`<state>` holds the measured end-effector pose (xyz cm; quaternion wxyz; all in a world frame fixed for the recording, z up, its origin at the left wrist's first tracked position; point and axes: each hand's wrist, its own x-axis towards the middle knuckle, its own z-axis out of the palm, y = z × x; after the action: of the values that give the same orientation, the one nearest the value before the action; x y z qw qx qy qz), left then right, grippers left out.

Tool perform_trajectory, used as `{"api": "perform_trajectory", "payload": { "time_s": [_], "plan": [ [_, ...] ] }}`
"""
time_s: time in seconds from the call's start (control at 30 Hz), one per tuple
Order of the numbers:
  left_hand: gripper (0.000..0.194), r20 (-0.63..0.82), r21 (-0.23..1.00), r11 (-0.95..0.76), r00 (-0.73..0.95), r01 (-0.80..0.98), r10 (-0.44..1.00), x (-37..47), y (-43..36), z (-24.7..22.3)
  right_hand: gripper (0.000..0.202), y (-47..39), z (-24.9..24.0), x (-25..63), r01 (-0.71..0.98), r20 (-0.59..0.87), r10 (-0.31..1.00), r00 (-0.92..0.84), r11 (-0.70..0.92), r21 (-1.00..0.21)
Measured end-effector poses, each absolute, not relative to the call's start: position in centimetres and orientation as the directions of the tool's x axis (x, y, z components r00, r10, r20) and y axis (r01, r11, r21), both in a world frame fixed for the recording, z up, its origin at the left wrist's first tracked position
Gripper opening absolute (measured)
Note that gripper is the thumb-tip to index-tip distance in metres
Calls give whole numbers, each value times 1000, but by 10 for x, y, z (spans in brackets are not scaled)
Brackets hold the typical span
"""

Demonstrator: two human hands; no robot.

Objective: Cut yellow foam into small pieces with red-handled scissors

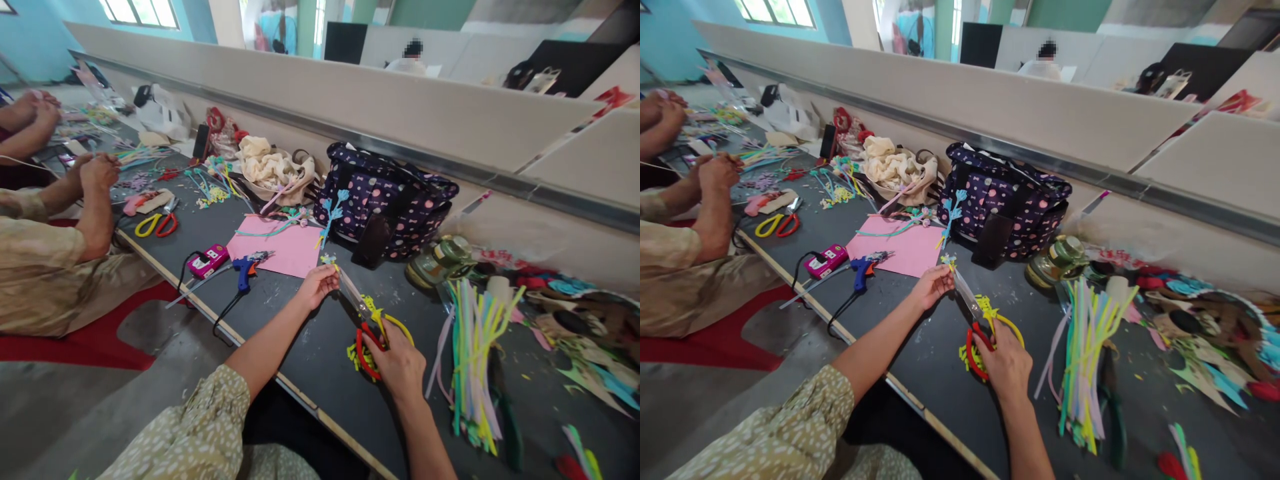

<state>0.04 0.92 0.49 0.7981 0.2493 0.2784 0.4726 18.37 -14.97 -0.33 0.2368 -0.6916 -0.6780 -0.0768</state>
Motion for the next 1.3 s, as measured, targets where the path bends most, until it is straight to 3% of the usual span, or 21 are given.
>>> {"api": "perform_trajectory", "payload": {
  "time_s": [0.43, 1.3],
  "plan": [
    [25, -237, 669, 393, 320, -631, 917, 0, 12, 4, 48, -151, 1, 184, 981, 467, 883, 46, 48, -186],
    [29, -246, 656, 451, 393, -605, 886, 7, 4, 3, 46, -150, 2, 183, 981, 466, 884, 19, 73, -178]
  ]
}}
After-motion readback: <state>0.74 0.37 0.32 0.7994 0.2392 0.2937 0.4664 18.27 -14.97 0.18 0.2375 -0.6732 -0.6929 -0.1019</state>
